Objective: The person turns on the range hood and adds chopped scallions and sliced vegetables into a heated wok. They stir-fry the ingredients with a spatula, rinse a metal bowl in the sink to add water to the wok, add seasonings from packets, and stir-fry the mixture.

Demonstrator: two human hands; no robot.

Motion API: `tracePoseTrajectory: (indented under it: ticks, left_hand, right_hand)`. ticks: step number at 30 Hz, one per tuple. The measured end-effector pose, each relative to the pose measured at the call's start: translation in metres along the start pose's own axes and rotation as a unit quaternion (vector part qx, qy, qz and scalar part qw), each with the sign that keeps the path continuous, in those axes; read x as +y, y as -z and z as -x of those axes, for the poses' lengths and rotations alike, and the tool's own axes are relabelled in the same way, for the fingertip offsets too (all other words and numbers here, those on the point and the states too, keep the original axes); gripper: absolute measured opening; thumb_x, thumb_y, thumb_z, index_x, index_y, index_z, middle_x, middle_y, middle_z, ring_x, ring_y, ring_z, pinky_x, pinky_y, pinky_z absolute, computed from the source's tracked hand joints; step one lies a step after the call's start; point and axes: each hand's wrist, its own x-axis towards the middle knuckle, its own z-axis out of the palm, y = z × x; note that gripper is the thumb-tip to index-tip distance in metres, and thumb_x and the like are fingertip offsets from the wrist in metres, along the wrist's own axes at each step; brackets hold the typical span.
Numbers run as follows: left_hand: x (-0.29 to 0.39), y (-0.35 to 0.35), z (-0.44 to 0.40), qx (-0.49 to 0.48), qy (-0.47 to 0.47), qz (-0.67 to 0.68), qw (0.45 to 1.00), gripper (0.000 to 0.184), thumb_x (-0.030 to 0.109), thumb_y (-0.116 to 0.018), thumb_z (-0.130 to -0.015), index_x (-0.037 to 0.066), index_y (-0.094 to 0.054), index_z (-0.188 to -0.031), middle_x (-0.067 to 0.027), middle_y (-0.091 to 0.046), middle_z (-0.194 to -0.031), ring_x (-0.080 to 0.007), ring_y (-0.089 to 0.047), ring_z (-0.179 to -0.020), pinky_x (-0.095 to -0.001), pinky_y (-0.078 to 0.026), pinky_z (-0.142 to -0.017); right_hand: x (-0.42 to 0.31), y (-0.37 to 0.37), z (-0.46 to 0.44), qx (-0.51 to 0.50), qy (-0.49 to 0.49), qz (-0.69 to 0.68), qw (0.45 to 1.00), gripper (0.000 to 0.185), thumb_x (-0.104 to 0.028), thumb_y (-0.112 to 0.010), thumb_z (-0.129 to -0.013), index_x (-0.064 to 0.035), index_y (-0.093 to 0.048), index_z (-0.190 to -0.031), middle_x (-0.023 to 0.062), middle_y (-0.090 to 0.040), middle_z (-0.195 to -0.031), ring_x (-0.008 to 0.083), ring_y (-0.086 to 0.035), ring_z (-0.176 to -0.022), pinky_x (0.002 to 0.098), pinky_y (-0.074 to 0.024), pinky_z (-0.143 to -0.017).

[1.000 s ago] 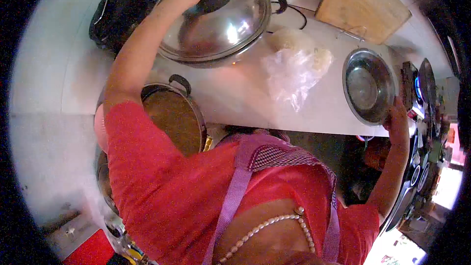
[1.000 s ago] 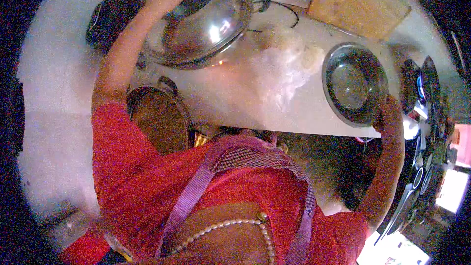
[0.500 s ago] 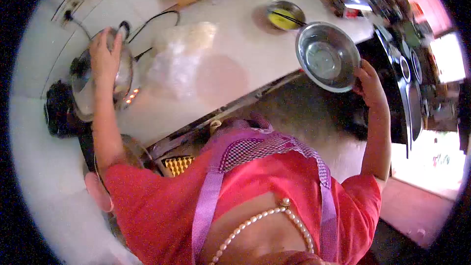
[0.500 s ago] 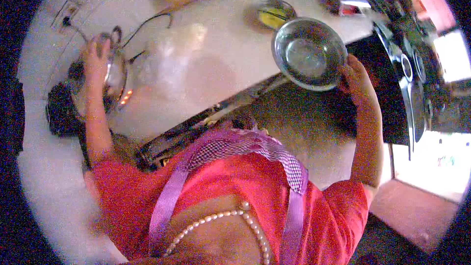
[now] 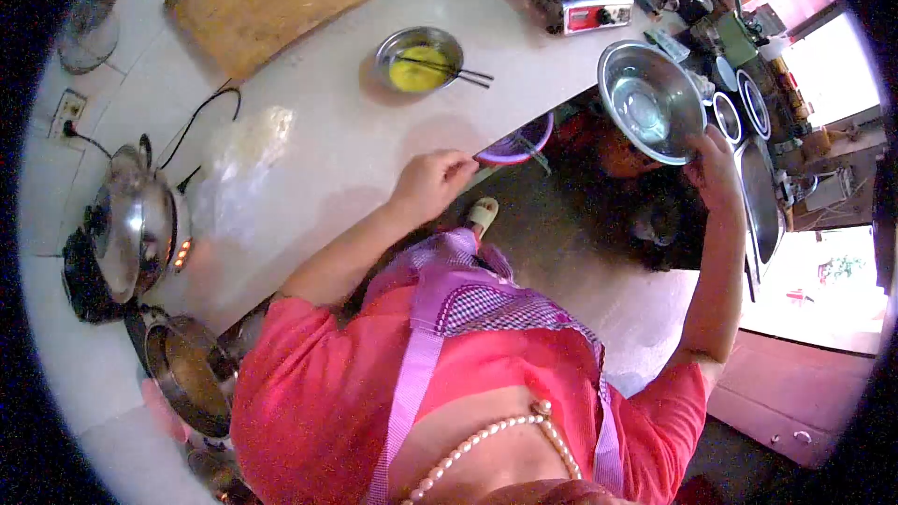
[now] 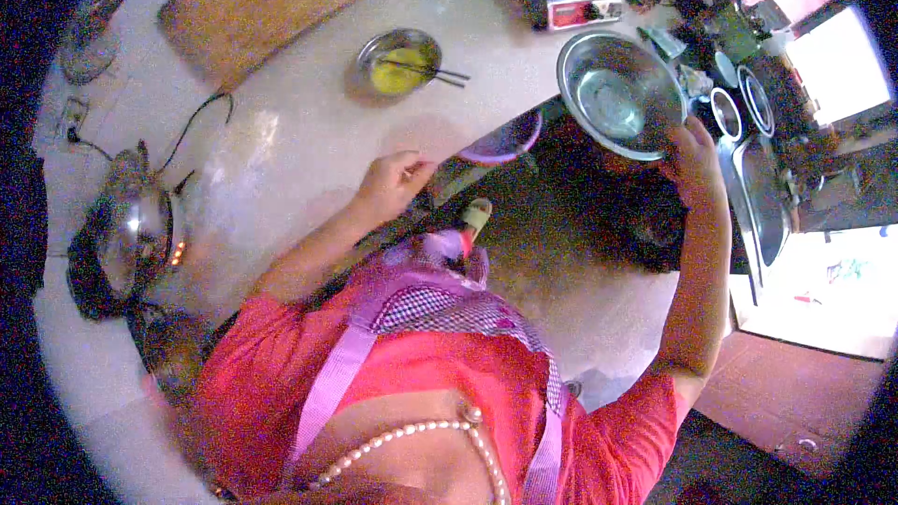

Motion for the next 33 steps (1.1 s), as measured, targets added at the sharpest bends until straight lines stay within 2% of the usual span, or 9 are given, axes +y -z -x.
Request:
tracePoseTrajectory:
  ticks: [4, 6, 8, 15, 17, 19, 21, 26, 33]
  left_hand:
    - [0.008, -0.056, -0.073, -0.055, -0.034, 0.065, 0.996, 0.019, 0.018, -0.057, -0.08, 0.001, -0.06, -0.088, -0.0112, -0.062, -0.078, -0.0158, -0.06, -0.068, -0.0282, -0.048, -0.061]
    - [0.003, -0.088, -0.115, -0.1, 0.001, 0.185, 0.978, 0.022, 0.02, -0.053, -0.084, -0.001, -0.059, -0.088, -0.0071, -0.062, -0.077, -0.0117, -0.059, -0.069, -0.0234, -0.047, -0.06]
    - [0.013, -0.111, -0.164, -0.158, 0.039, 0.24, 0.957, 0.022, 0.021, -0.051, -0.086, 0.0, -0.058, -0.091, -0.0048, -0.061, -0.077, -0.011, -0.058, -0.065, -0.0208, -0.046, -0.056]
    - [0.036, -0.179, -0.327, -0.141, 0.16, 0.511, 0.833, 0.035, 0.031, -0.053, -0.084, 0.007, -0.046, -0.108, -0.0058, -0.054, -0.096, -0.0155, -0.054, -0.08, -0.0274, -0.046, -0.064]
    - [0.041, -0.204, -0.361, -0.138, 0.198, 0.538, 0.807, 0.041, 0.035, -0.055, -0.081, 0.008, -0.044, -0.111, -0.0055, -0.052, -0.096, -0.0171, -0.052, -0.084, -0.0311, -0.045, -0.067]
    - [0.052, -0.22, -0.388, -0.123, 0.236, 0.545, 0.795, 0.037, 0.037, -0.056, -0.08, 0.01, -0.045, -0.104, -0.0036, -0.05, -0.092, -0.0163, -0.05, -0.083, -0.0298, -0.044, -0.066]
    - [0.06, -0.23, -0.408, -0.128, 0.238, 0.585, 0.765, 0.034, 0.04, -0.056, -0.079, 0.013, -0.046, -0.097, -0.002, -0.048, -0.089, -0.0157, -0.048, -0.083, -0.0291, -0.043, -0.065]
    - [0.07, -0.249, -0.443, -0.155, 0.216, 0.69, 0.673, 0.029, 0.037, -0.053, -0.083, 0.012, -0.045, -0.096, -0.0049, -0.055, -0.088, -0.02, -0.056, -0.081, -0.0353, -0.045, -0.065]
    - [0.096, -0.243, -0.445, -0.09, 0.235, 0.675, 0.693, 0.026, 0.023, -0.051, -0.085, 0.001, -0.046, -0.098, -0.0136, -0.057, -0.09, -0.0235, -0.059, -0.075, -0.036, -0.05, -0.064]
  right_hand:
    - [-0.024, 0.031, -0.071, 0.042, 0.063, -0.075, 0.994, 0.017, -0.014, -0.048, -0.079, -0.0073, -0.053, -0.093, -0.0018, -0.044, -0.056, 0.0066, -0.035, -0.036, 0.0208, -0.0253, -0.031]
    - [-0.04, 0.061, -0.111, -0.029, 0.18, 0.142, 0.973, 0.007, -0.018, -0.051, -0.078, -0.0123, -0.051, -0.083, -0.0006, -0.047, -0.063, 0.0057, -0.044, -0.049, 0.019, -0.036, -0.041]
    - [-0.072, 0.067, -0.144, -0.013, 0.057, 0.024, 0.998, 0.008, -0.019, -0.05, -0.079, -0.0121, -0.051, -0.083, -0.0006, -0.046, -0.06, 0.006, -0.043, -0.046, 0.0191, -0.0352, -0.04]
    - [-0.108, 0.078, -0.293, -0.035, 0.241, 0.152, 0.958, 0.007, -0.017, -0.047, -0.082, -0.01, -0.048, -0.08, -0.0008, -0.042, -0.055, 0.0079, -0.036, -0.037, 0.0202, -0.0286, -0.034]
    - [-0.127, 0.062, -0.316, -0.029, 0.102, -0.021, 0.994, 0.007, -0.016, -0.048, -0.082, -0.0091, -0.047, -0.079, 0.0, -0.041, -0.05, 0.0076, -0.034, -0.033, 0.0201, -0.0241, -0.029]
    - [-0.106, 0.079, -0.397, -0.058, 0.277, 0.126, 0.951, 0.008, -0.016, -0.048, -0.082, -0.0091, -0.047, -0.078, 0.0, -0.041, -0.05, 0.0075, -0.034, -0.032, 0.02, -0.025, -0.028]
    - [-0.14, 0.052, -0.391, -0.095, 0.127, 0.034, 0.987, 0.008, -0.016, -0.047, -0.082, -0.0088, -0.049, -0.08, 0.0002, -0.044, -0.054, 0.0074, -0.039, -0.035, 0.0187, -0.0294, -0.029]
    - [-0.15, 0.032, -0.485, -0.159, 0.172, 0.059, 0.97, 0.009, -0.017, -0.045, -0.083, -0.0089, -0.048, -0.081, 0.0011, -0.047, -0.058, 0.0077, -0.043, -0.042, 0.0188, -0.031, -0.031]
    - [-0.156, -0.022, -0.617, -0.283, 0.362, 0.206, 0.864, 0.015, -0.022, -0.046, -0.08, -0.0075, -0.046, -0.076, 0.002, -0.045, -0.052, 0.01, -0.039, -0.038, 0.0238, -0.0273, -0.033]
